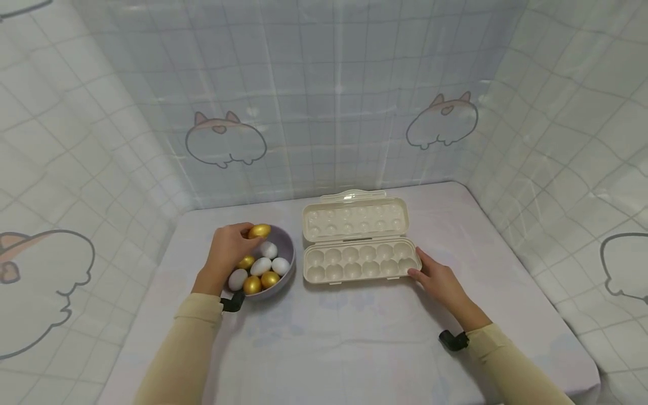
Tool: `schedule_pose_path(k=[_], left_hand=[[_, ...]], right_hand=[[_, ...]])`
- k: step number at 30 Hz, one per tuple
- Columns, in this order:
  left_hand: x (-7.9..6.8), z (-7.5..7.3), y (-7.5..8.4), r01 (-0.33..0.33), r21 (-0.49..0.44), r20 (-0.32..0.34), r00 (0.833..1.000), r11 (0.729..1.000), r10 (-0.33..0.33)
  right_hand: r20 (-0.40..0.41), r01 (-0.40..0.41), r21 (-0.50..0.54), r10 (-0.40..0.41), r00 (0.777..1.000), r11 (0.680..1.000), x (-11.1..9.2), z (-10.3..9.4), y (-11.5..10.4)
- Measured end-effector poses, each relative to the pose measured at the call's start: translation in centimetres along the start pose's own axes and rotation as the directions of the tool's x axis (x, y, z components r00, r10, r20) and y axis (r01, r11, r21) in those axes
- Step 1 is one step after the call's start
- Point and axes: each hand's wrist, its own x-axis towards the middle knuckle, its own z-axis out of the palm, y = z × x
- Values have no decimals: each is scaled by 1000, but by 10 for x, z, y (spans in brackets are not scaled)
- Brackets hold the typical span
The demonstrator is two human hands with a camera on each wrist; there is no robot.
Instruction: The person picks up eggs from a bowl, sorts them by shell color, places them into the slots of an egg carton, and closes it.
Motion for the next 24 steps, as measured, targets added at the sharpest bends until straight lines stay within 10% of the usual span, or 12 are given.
schedule_pose_path(k=[24], left_hand=[[24, 24, 88, -106, -25, 31, 994, 994, 107]], right_hand=[[-29, 23, 14, -23, 999, 1000, -2, 2, -1]])
